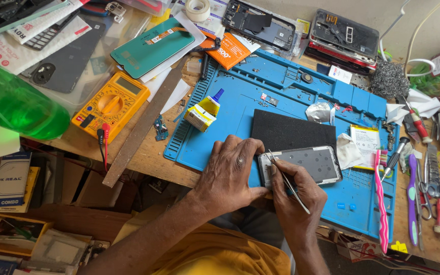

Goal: The person cleans the back of a disassembled smartphone using a cloth and a toothbrush. They then peel a protective film from a replacement battery and apply adhesive tape to its edges. The person handles the battery and phone frame on a cluttered workbench.

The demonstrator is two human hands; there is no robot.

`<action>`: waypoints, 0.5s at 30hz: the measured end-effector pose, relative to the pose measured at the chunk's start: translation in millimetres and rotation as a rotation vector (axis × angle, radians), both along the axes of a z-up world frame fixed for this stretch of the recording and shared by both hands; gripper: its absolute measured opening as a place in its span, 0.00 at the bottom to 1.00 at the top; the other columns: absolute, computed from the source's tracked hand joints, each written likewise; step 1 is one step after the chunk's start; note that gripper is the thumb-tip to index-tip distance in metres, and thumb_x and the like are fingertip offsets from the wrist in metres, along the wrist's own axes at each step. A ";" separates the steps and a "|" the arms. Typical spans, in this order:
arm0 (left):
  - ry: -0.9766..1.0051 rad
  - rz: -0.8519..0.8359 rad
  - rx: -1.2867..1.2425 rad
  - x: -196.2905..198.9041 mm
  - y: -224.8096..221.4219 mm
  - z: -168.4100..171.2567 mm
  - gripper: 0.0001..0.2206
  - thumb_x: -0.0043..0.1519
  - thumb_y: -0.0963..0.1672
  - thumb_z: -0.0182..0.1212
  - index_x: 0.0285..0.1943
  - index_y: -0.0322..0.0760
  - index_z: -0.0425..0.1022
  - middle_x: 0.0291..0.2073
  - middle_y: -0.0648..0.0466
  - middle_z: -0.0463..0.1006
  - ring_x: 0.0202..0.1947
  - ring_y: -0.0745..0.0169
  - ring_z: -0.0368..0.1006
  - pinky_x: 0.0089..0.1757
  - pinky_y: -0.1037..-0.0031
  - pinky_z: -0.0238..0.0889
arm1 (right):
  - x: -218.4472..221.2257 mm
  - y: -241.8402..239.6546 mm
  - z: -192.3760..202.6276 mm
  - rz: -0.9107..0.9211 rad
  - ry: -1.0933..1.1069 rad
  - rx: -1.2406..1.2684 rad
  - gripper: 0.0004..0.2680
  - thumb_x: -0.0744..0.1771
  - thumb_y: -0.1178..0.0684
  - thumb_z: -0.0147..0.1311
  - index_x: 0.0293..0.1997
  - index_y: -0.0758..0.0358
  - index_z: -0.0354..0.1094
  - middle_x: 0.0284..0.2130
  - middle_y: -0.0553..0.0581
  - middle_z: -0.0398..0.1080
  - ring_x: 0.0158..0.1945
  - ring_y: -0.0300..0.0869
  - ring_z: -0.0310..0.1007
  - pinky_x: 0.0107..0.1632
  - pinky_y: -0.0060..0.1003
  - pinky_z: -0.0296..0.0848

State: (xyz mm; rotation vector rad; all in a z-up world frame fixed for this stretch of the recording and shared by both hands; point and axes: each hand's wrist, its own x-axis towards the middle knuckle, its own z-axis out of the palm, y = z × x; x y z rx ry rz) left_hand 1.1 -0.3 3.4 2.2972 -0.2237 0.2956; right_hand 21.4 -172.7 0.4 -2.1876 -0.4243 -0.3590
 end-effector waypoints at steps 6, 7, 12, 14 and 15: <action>-0.057 -0.002 -0.031 0.7 0.9 -2.5 0.35 0.43 0.50 0.80 0.56 0.38 0.64 0.44 0.51 0.71 0.48 0.50 0.65 0.49 0.57 0.54 | -0.4 0.2 -3.2 -0.010 -0.030 0.000 0.05 0.66 0.60 0.62 0.45 0.67 0.76 0.38 0.58 0.80 0.39 0.36 0.81 0.38 0.30 0.79; -0.042 -0.005 -0.028 1.0 1.1 -2.5 0.34 0.44 0.50 0.80 0.55 0.38 0.64 0.43 0.51 0.71 0.48 0.50 0.65 0.49 0.57 0.55 | -0.6 -0.1 -3.2 0.022 -0.025 0.002 0.05 0.66 0.60 0.62 0.45 0.67 0.75 0.38 0.58 0.80 0.39 0.36 0.82 0.37 0.29 0.80; -0.072 0.002 -0.030 2.6 0.3 -1.3 0.32 0.44 0.49 0.78 0.54 0.38 0.65 0.43 0.51 0.72 0.48 0.51 0.66 0.49 0.58 0.55 | 1.5 -2.2 -3.7 0.007 -0.019 0.023 0.05 0.66 0.59 0.62 0.45 0.66 0.76 0.37 0.58 0.80 0.39 0.37 0.82 0.38 0.30 0.79; -0.069 0.001 -0.034 3.0 0.5 -2.0 0.32 0.44 0.49 0.78 0.54 0.38 0.65 0.43 0.51 0.72 0.49 0.51 0.66 0.49 0.58 0.55 | 2.3 -2.6 -5.4 -0.065 -0.024 0.030 0.05 0.67 0.60 0.62 0.46 0.66 0.76 0.37 0.58 0.81 0.39 0.37 0.81 0.40 0.31 0.79; -0.073 0.002 -0.035 2.5 0.4 -2.6 0.32 0.44 0.49 0.78 0.54 0.38 0.65 0.43 0.52 0.72 0.49 0.51 0.66 0.49 0.58 0.55 | 2.2 -3.2 -6.0 -0.048 -0.039 0.013 0.05 0.67 0.60 0.62 0.46 0.66 0.76 0.37 0.58 0.80 0.39 0.37 0.81 0.39 0.30 0.79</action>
